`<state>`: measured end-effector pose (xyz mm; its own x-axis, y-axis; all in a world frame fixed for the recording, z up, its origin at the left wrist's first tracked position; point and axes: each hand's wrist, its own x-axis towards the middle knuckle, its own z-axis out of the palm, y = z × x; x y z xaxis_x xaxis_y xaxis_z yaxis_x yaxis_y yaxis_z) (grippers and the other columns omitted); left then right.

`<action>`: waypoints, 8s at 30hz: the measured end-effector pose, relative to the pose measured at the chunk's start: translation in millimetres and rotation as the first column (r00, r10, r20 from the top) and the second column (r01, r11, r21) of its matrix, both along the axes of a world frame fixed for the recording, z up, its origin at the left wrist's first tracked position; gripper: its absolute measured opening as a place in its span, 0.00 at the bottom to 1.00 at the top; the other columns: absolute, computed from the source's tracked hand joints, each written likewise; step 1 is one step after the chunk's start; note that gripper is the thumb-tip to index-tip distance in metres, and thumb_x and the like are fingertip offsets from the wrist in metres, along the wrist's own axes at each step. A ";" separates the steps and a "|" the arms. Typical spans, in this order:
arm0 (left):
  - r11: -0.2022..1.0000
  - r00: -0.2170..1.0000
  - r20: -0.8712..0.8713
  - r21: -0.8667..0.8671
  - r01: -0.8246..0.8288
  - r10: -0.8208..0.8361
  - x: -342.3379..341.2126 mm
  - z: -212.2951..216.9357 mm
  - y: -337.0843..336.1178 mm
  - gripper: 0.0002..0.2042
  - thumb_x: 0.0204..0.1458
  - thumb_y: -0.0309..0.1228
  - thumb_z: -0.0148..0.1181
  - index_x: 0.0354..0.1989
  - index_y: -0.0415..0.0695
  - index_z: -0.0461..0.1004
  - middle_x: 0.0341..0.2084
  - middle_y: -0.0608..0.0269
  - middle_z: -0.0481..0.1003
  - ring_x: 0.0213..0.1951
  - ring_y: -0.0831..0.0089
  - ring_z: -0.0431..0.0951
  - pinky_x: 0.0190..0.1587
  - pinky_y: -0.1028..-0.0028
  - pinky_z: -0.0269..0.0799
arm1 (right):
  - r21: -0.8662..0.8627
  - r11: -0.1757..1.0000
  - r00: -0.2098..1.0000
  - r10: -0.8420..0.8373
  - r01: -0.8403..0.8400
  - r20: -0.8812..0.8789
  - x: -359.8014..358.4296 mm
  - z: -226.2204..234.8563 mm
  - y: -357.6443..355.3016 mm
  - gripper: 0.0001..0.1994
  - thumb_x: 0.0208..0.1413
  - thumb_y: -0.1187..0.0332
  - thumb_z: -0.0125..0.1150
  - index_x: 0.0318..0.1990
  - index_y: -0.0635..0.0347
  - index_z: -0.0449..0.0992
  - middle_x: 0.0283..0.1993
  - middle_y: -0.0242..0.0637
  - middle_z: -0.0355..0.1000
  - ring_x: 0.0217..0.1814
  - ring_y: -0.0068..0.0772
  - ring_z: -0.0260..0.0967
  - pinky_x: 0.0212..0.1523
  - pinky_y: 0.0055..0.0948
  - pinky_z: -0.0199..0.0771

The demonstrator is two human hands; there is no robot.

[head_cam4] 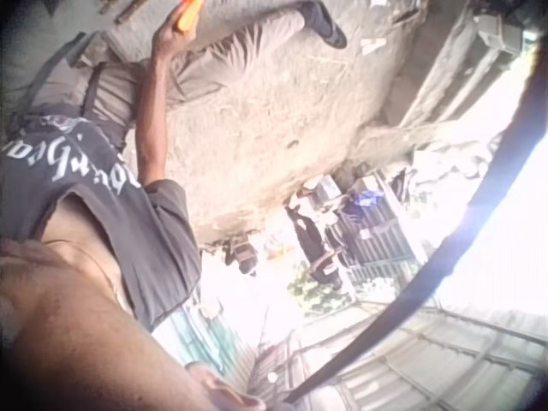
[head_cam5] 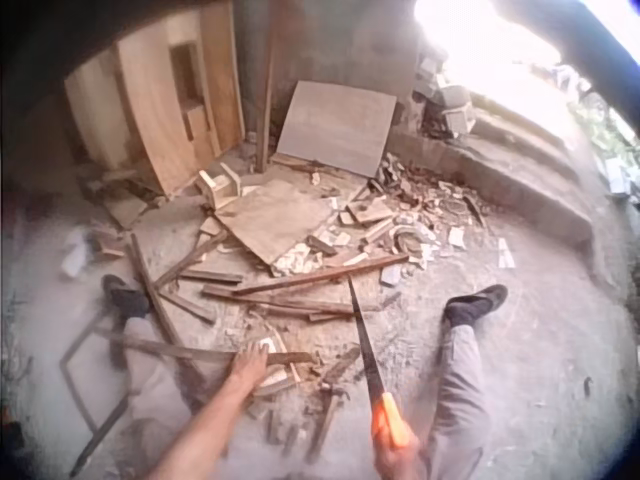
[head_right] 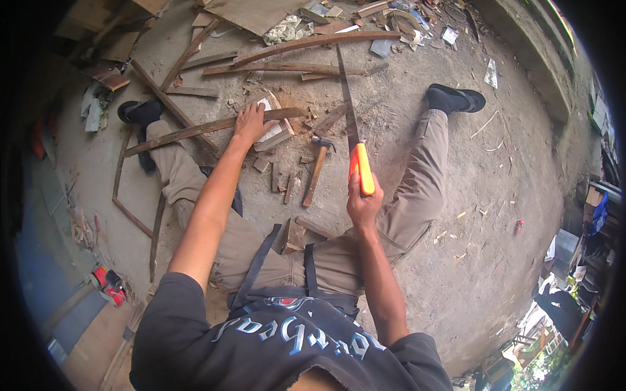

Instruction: The person sits on the floor and uses a hammer to break apart a wooden frame. They then use a hand saw to cut a long wooden plank into smaller pieces.

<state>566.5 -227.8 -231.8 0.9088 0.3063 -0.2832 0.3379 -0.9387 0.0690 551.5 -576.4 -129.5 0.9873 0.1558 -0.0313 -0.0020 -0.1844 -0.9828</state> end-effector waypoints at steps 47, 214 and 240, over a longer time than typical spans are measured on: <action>0.987 0.893 0.423 -0.019 -0.161 0.154 -7.1 -33.1 -27.2 0.21 0.58 0.48 0.52 0.57 0.54 0.72 0.41 0.59 0.72 0.48 0.62 0.70 0.59 0.47 0.49 | -0.228 0.961 0.955 0.089 -0.157 -0.284 -51.4 51.6 40.3 0.13 0.59 0.66 0.61 0.27 0.68 0.73 0.17 0.27 0.60 0.21 0.15 0.53 0.21 0.23 0.56; 0.925 0.932 0.251 -0.338 -0.171 0.264 44.0 -25.7 -61.6 0.15 0.41 0.38 0.71 0.34 0.45 0.76 0.33 0.58 0.79 0.41 0.65 0.79 0.61 0.60 0.50 | -0.293 0.934 0.955 0.124 -0.204 -0.271 -82.3 84.0 46.7 0.05 0.53 0.75 0.60 0.28 0.67 0.73 0.15 0.34 0.62 0.18 0.18 0.59 0.21 0.25 0.61; 0.898 0.968 0.161 -0.428 -0.107 0.192 43.5 -25.6 -45.2 0.18 0.45 0.41 0.54 0.39 0.41 0.77 0.37 0.46 0.79 0.46 0.56 0.77 0.61 0.57 0.46 | -0.272 0.923 0.962 0.249 -0.271 -0.111 -82.3 -22.1 24.1 0.05 0.45 0.75 0.61 0.31 0.64 0.76 0.24 0.42 0.73 0.25 0.41 0.74 0.31 0.32 0.73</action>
<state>610.0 -273.0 -257.4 0.9112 0.3375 -0.2362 0.4119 -0.7501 0.5173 469.2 -552.3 -151.7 0.9065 0.3809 -0.1824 0.0136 -0.4579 -0.8889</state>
